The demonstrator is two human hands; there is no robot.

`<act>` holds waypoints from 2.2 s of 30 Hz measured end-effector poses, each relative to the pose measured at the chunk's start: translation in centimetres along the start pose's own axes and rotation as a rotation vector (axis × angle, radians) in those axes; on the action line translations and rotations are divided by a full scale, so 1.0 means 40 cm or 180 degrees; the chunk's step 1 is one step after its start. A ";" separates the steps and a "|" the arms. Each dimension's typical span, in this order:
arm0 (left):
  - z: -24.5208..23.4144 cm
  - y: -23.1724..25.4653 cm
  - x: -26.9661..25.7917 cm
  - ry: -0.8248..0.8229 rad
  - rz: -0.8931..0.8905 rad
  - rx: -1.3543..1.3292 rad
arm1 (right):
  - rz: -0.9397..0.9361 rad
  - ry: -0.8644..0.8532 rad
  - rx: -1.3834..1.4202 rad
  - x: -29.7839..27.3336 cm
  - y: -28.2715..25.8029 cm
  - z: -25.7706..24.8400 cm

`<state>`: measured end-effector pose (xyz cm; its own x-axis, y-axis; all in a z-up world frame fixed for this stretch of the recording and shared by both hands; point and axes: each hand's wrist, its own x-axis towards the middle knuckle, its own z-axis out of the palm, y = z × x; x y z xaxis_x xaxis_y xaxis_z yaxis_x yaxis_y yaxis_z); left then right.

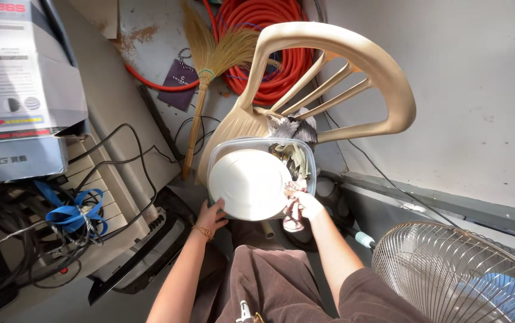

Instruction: The person wipes several white plates with a cloth and stacks them on a cardboard box. They then pick up a teal plastic lid, wipe it with the cloth, and place it on the box.

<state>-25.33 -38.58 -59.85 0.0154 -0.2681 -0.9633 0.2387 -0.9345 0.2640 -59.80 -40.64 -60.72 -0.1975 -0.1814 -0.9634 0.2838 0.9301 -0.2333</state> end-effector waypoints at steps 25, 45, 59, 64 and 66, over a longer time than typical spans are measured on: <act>-0.332 0.041 -0.843 -0.1695 0.3016 -0.0769 | -0.5838 -0.2121 -0.0307 -1.033 -0.128 0.727; -0.766 -0.237 -0.922 -0.1344 0.2969 -0.1520 | -0.8382 -0.3549 -0.1817 -1.488 0.456 0.879; -0.837 -0.387 -1.128 -0.0681 0.3866 -0.1179 | -0.4472 -0.2005 -0.1559 -1.439 0.446 1.054; -0.856 -0.401 -1.219 -0.0956 0.4051 -0.0207 | -0.4580 -0.2359 -0.1381 -1.418 0.376 1.103; -0.877 -0.412 -1.191 -0.1229 0.3874 -0.0160 | -0.4728 -0.2118 -0.1728 -1.469 0.433 1.060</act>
<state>4.06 -2.18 -20.05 -0.0308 -0.9993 -0.0232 0.3057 -0.0315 0.9516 -3.47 -27.41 -13.78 0.4568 -0.8835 0.1036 -0.1222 -0.1777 -0.9765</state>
